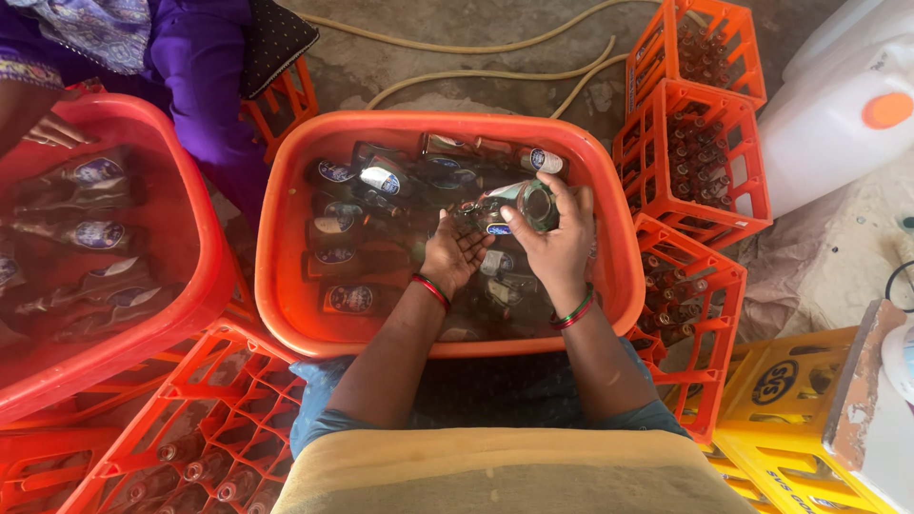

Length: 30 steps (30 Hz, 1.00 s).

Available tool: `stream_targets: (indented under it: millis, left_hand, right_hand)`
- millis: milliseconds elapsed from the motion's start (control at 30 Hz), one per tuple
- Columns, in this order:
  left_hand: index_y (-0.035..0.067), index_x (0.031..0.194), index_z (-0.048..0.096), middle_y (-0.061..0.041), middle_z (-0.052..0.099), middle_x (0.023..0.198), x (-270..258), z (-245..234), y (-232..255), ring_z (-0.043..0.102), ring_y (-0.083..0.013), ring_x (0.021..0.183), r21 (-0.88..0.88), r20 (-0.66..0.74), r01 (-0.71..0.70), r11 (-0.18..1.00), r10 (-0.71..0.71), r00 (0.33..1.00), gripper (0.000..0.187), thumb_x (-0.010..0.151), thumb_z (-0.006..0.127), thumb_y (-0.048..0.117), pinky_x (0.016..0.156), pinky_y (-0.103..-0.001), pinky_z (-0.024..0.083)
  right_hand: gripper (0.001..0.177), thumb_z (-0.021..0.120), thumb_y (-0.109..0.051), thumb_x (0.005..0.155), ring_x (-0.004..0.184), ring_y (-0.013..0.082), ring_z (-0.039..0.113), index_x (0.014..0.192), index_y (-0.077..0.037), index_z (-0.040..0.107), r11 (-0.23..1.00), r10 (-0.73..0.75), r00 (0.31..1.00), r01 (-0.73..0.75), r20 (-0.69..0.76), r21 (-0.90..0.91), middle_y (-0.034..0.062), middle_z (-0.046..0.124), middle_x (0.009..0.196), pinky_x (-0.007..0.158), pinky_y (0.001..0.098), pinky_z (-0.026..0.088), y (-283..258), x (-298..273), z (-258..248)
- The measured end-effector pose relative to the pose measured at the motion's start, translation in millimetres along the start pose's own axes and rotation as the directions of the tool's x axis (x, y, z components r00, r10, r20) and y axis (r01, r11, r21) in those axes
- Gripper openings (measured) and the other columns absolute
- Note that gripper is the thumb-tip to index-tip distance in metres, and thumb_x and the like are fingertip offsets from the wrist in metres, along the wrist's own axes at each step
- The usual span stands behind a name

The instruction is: The person washes glass bottles by hand in a red basin filled with water. They pick up bottles, rinse them, and place them into orange crates. A second person in purple is also washing bottles in a separate basin.

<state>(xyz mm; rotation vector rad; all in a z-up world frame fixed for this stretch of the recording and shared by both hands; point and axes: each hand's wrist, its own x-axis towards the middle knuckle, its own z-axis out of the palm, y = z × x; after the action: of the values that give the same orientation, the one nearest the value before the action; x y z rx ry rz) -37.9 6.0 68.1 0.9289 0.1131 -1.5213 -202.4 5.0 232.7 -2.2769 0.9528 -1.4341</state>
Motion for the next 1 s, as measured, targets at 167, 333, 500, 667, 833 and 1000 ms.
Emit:
stream_targets:
  millis: [167,333,500,667,833,1000]
  left_hand:
    - [0.003,0.131,0.058,-0.01,0.07,0.107,-2,1,2,0.069,-0.0233,0.097,-0.012,-0.012,0.005,1.0,-0.005,1.0,0.078,0.101,0.033,0.07,0.08,-0.035,0.051]
    - [0.013,0.132,0.054,-0.006,0.067,0.116,-17,7,6,0.064,-0.0232,0.101,-0.127,0.177,-0.009,0.992,0.032,0.984,0.069,0.098,0.041,0.071,0.086,-0.042,0.053]
    - [0.023,0.121,0.047,0.0,0.062,0.116,-28,10,21,0.066,-0.0243,0.11,-0.276,0.233,-0.159,0.948,0.227,0.946,0.037,0.093,0.072,0.03,0.091,-0.052,0.056]
    - [0.016,0.127,0.044,-0.01,0.064,0.11,-54,38,25,0.066,-0.0313,0.101,-0.22,0.243,-0.537,0.815,0.579,0.779,0.059,0.081,0.076,-0.001,0.088,-0.056,0.056]
    - [0.008,0.146,0.031,-0.018,0.061,0.13,-94,88,-6,0.064,-0.0347,0.121,0.171,0.622,-0.919,0.355,0.685,0.38,0.08,0.083,0.077,-0.008,0.105,-0.048,0.053]
    - [0.009,0.161,0.013,-0.025,0.06,0.142,-85,164,-49,0.061,-0.0418,0.133,0.388,0.824,-0.922,0.002,0.448,0.348,0.097,0.087,0.076,0.006,0.11,-0.044,0.053]
  right_hand:
    - [0.061,0.092,-0.026,0.083,0.1,0.0236,0.061,0.132,-0.005,0.064,0.999,-0.045,0.999,0.045,0.015,0.025,0.0096,0.053,0.111,0.088,0.0364,0.055,-10,-4,2]
    - [0.062,0.093,-0.026,0.077,0.101,0.0275,0.061,0.129,-0.006,0.064,0.99,-0.121,0.993,0.121,0.014,-0.068,0.011,0.057,0.111,0.087,0.0408,0.052,-19,-12,4]
    - [0.061,0.089,-0.027,0.082,0.108,0.0335,0.062,0.129,-0.006,0.055,0.992,-0.122,0.966,0.121,0.228,0.017,0.0154,0.057,0.119,0.09,0.0432,0.054,-2,-20,1]
    - [0.054,0.085,-0.023,0.087,0.108,0.0306,0.066,0.129,-0.006,0.057,0.997,-0.069,0.877,0.069,0.476,0.017,0.0133,0.062,0.124,0.088,0.043,0.056,2,-8,-27]
    - [0.062,0.083,-0.018,0.089,0.104,0.0273,0.063,0.142,-0.007,0.053,0.982,0.092,0.944,-0.139,0.317,0.131,0.0127,0.06,0.127,0.081,0.0352,0.056,-20,12,-65]
    - [0.053,0.088,-0.01,0.088,0.108,0.0113,0.064,0.132,-0.003,0.058,0.985,0.026,0.954,-0.076,0.298,0.158,0.0058,0.067,0.119,0.077,0.0253,0.057,11,30,-149]
